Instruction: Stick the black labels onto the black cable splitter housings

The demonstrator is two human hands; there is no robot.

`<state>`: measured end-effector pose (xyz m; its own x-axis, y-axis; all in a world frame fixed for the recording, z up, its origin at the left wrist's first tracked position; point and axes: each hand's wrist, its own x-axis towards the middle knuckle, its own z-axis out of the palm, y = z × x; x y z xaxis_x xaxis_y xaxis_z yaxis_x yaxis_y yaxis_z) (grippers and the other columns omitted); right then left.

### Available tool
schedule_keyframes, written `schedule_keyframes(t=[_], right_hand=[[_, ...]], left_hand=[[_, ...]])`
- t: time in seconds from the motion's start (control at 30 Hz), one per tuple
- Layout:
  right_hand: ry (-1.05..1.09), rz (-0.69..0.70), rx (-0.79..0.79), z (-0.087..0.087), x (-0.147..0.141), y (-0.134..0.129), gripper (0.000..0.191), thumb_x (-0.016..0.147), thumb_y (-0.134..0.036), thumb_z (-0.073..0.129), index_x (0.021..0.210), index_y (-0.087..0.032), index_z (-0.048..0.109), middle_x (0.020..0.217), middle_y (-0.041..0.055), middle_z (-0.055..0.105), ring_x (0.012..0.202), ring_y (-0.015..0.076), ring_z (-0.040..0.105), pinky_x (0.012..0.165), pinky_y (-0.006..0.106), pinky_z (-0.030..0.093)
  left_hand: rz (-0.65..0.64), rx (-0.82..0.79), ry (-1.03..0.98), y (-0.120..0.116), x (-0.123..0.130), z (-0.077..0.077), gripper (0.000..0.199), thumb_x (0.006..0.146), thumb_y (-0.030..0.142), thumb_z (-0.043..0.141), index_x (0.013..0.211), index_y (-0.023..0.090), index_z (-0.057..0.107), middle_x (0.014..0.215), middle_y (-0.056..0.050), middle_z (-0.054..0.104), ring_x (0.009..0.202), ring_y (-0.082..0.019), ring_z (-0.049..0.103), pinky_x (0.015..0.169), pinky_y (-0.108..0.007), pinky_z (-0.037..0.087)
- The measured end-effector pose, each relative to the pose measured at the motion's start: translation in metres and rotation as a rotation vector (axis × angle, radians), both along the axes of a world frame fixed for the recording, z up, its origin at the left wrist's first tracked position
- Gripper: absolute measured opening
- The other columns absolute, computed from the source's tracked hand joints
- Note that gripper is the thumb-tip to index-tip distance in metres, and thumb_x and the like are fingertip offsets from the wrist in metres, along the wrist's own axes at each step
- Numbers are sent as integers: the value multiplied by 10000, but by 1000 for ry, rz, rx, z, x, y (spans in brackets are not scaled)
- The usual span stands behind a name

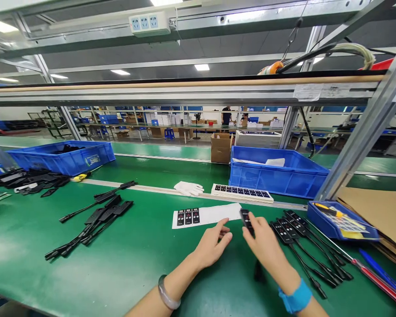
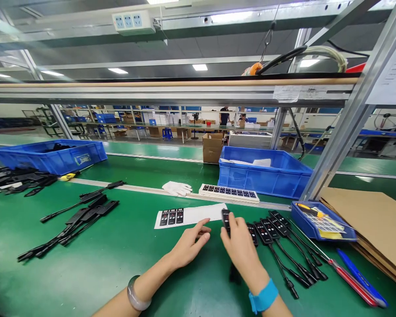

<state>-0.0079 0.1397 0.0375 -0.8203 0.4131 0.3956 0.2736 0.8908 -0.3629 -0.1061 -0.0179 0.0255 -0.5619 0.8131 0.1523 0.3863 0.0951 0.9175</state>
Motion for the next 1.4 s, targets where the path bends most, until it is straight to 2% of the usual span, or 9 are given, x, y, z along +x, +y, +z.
schedule_keyframes(t=[0.1, 0.27, 0.33, 0.47, 0.57, 0.8, 1.03, 1.23, 1.4], right_hand=[[-215, -264, 207, 16, 13, 27, 352, 866, -210, 457, 1164, -39, 536, 951, 163, 538, 820, 270, 587, 711, 357, 490], [-421, -450, 398, 7, 24, 55, 278, 824, -100, 455, 1040, -24, 614, 904, 217, 586, 882, 383, 578, 694, 466, 459], [-350, -387, 388, -2, 13, 52, 335, 826, -112, 450, 1121, -58, 598, 988, 229, 589, 896, 391, 575, 701, 496, 450], [-165, 141, 14, -5, -36, 22, 339, 827, -156, 451, 1121, -116, 616, 1104, 163, 590, 997, 290, 561, 836, 405, 451], [-133, 328, -101, 0, -84, -9, 313, 809, -166, 462, 1058, -124, 646, 1051, 108, 626, 982, 209, 574, 884, 303, 430], [-194, 349, -115, -7, -166, -55, 172, 763, -186, 532, 812, -133, 688, 810, 81, 663, 837, 230, 603, 756, 298, 439], [-152, 381, -70, -15, -161, -51, 252, 812, -220, 515, 999, -102, 634, 1043, 142, 600, 1019, 252, 538, 882, 334, 390], [-96, 389, -112, -22, -168, -47, 143, 741, -191, 545, 793, -121, 659, 850, 115, 631, 897, 265, 579, 819, 354, 420], [96, 456, -177, -5, -153, -54, 185, 792, -289, 467, 739, -177, 605, 840, 75, 608, 837, 228, 568, 766, 341, 451]], left_hand=[[14, -204, 478, -4, -5, 0, 589, 864, 428, 468, 1380, 184, 324, 1425, -133, 345, 1327, -272, 295, 1111, -465, 237], [9, -429, 608, 0, -9, -8, 692, 859, 503, 457, 1399, 109, 276, 1480, -207, 158, 1380, -326, 72, 1125, -518, 117], [13, -406, 584, 1, -9, -13, 692, 861, 522, 439, 1390, 99, 296, 1472, -215, 180, 1375, -341, 97, 1118, -526, 125], [73, -325, 572, 2, -7, -15, 675, 828, 506, 505, 1348, 92, 382, 1416, -226, 301, 1334, -384, 215, 1099, -552, 156], [88, -322, 579, 2, -4, -10, 700, 795, 472, 570, 1343, 75, 392, 1403, -242, 307, 1314, -412, 229, 1087, -574, 160], [4, -316, 565, 3, -7, -15, 729, 845, 482, 475, 1397, 46, 283, 1465, -237, 165, 1362, -402, 65, 1105, -574, 29], [-19, -262, 622, 7, -9, -25, 711, 868, 535, 375, 1415, 99, 247, 1480, -191, 149, 1381, -344, 37, 1090, -590, -26], [-29, -319, 601, 7, -10, -25, 751, 861, 548, 399, 1396, 36, 270, 1466, -237, 151, 1377, -357, 40, 1104, -563, 15], [-35, -326, 605, 4, -9, -19, 724, 847, 485, 470, 1406, 71, 268, 1466, -230, 167, 1372, -368, 68, 1102, -565, 28]])
